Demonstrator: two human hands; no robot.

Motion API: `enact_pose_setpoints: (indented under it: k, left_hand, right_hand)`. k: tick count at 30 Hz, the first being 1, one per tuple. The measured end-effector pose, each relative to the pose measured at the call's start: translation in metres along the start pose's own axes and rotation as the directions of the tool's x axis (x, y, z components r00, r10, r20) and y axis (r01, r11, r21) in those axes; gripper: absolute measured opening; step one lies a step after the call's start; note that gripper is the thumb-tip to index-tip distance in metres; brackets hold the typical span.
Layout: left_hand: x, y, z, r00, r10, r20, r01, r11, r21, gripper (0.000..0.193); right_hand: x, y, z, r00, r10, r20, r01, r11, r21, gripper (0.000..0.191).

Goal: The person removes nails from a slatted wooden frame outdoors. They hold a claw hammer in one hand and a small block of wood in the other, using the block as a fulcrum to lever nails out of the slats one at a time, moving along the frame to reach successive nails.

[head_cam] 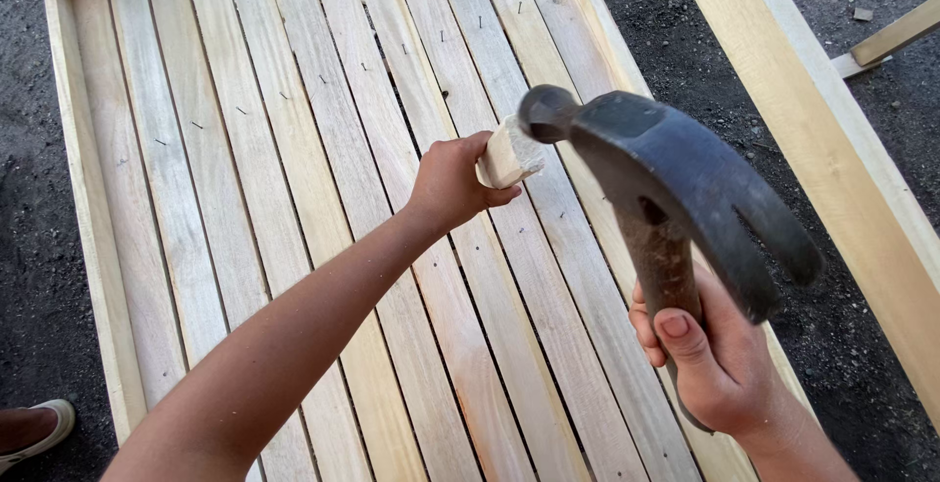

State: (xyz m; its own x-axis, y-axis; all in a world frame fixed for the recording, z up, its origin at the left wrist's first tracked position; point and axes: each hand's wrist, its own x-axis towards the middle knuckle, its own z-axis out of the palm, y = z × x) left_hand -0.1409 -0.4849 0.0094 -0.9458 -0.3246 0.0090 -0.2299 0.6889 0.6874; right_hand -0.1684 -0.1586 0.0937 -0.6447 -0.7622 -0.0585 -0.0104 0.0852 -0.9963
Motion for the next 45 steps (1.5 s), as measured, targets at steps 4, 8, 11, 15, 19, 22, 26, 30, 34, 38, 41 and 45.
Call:
enact_pose_setpoints:
  k: [4, 8, 11, 15, 19, 22, 26, 30, 34, 38, 41, 45]
  left_hand:
    - [0.001, 0.002, 0.002, 1.0, -0.018, 0.018, 0.018, 1.0, 0.026, 0.052]
    - [-0.005, -0.001, 0.004, 0.999, 0.04, -0.035, -0.04, 0.999, 0.001, 0.052]
    - [-0.005, -0.004, 0.004, 0.999, 0.023, -0.042, -0.023, 1.0, -0.006, 0.051]
    - [-0.004, -0.006, 0.003, 0.999, 0.022, -0.047, -0.023, 1.0, -0.01, 0.051]
    - [-0.004, -0.008, 0.004, 0.999, 0.027, -0.041, -0.027, 1.0, -0.001, 0.054]
    - [-0.005, -0.01, 0.005, 0.997, 0.053, -0.061, -0.055, 0.998, -0.027, 0.053]
    - [-0.003, -0.013, 0.008, 0.998, 0.045, -0.049, -0.044, 0.999, 0.011, 0.052]
    - [-0.001, -0.015, 0.011, 0.999, 0.037, -0.016, -0.037, 0.998, 0.056, 0.052]
    - [0.0, -0.015, 0.011, 1.0, 0.024, -0.003, -0.024, 0.997, 0.075, 0.056]
    - [0.0, -0.013, 0.01, 0.999, 0.042, 0.004, -0.042, 0.997, 0.062, 0.056]
    - [0.0, -0.011, 0.01, 0.999, 0.033, -0.005, -0.033, 0.999, 0.038, 0.058]
    - [0.0, -0.009, 0.01, 0.998, 0.059, -0.032, -0.059, 0.998, 0.011, 0.056]
  right_hand:
    - [0.023, -0.023, 0.002, 0.925, 0.379, -0.024, -0.378, 0.91, -0.172, 0.04]
    - [0.012, -0.031, -0.003, 0.973, 0.222, -0.057, -0.222, 0.975, 0.004, 0.04]
    - [0.001, -0.018, -0.001, 1.0, 0.021, 0.004, -0.021, 0.999, -0.049, 0.04]
    - [0.003, 0.011, 0.002, 0.946, 0.318, -0.053, -0.32, 0.903, -0.287, 0.038]
    - [-0.006, 0.031, -0.002, 0.942, 0.316, -0.111, -0.325, 0.943, -0.076, 0.04]
    - [-0.013, 0.046, 0.0, 0.943, 0.304, -0.138, -0.303, 0.953, 0.027, 0.04]
    - [-0.017, 0.056, 0.011, 0.929, 0.332, -0.162, -0.32, 0.943, 0.095, 0.04]
    - [-0.018, 0.039, 0.016, 0.962, 0.233, -0.141, -0.214, 0.967, 0.141, 0.04]
    - [-0.019, 0.016, 0.017, 0.996, 0.019, -0.092, -0.021, 1.0, -0.022, 0.041]
    - [-0.007, 0.023, 0.017, 0.954, 0.26, -0.149, -0.278, 0.953, -0.122, 0.04]
    - [-0.003, 0.027, 0.01, 0.943, 0.28, -0.181, -0.296, 0.953, -0.063, 0.042]
    - [-0.006, -0.006, -0.001, 0.968, 0.161, -0.195, -0.164, 0.986, 0.0, 0.044]
